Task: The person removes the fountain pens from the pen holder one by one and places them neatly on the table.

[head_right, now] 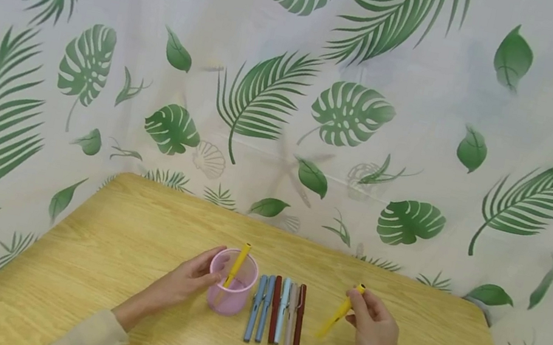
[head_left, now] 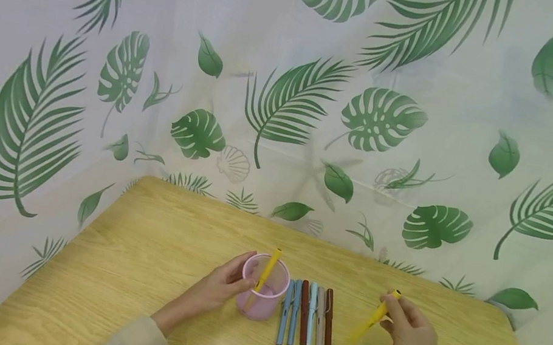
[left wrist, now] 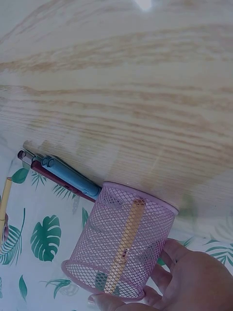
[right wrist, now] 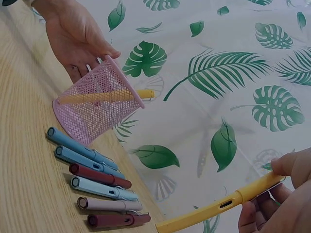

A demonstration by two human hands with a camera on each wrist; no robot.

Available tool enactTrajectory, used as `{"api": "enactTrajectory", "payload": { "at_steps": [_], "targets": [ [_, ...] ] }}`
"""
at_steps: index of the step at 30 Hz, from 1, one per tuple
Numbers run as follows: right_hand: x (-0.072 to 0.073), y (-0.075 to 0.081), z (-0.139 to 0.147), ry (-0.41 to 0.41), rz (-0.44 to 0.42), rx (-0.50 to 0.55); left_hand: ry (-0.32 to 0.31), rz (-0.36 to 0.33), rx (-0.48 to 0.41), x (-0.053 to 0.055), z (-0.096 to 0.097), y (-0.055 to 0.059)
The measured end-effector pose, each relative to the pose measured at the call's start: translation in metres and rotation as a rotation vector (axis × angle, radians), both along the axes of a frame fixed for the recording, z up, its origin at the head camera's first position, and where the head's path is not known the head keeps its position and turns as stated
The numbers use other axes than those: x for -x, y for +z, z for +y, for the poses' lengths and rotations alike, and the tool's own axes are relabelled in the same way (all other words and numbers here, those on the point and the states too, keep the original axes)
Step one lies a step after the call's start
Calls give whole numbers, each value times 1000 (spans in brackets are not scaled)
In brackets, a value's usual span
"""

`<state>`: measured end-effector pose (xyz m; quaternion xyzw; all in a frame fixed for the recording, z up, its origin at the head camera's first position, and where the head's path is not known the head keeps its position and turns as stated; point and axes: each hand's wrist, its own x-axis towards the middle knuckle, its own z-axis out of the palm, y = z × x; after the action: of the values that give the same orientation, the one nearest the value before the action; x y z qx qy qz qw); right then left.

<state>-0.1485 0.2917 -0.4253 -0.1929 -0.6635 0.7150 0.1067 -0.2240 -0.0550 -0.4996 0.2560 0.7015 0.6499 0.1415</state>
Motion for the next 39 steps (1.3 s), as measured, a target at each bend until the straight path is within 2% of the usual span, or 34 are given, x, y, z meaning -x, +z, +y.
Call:
{"api": "enactTrajectory", "payload": {
  "at_steps": [11,19,25,39],
  "targets": [
    [1,-6,7,-15,-94,-133,-1,-6,-4,1,1,0],
    [7,-16,9,37,-166,-206,10,-2,8,0,0,-1],
    [9,-23,9,91,-184,-241,4,-10,4,0,0,-1],
    [17,-37,3,154,-176,-305,-3,-16,5,0,0,-1]
  ]
}}
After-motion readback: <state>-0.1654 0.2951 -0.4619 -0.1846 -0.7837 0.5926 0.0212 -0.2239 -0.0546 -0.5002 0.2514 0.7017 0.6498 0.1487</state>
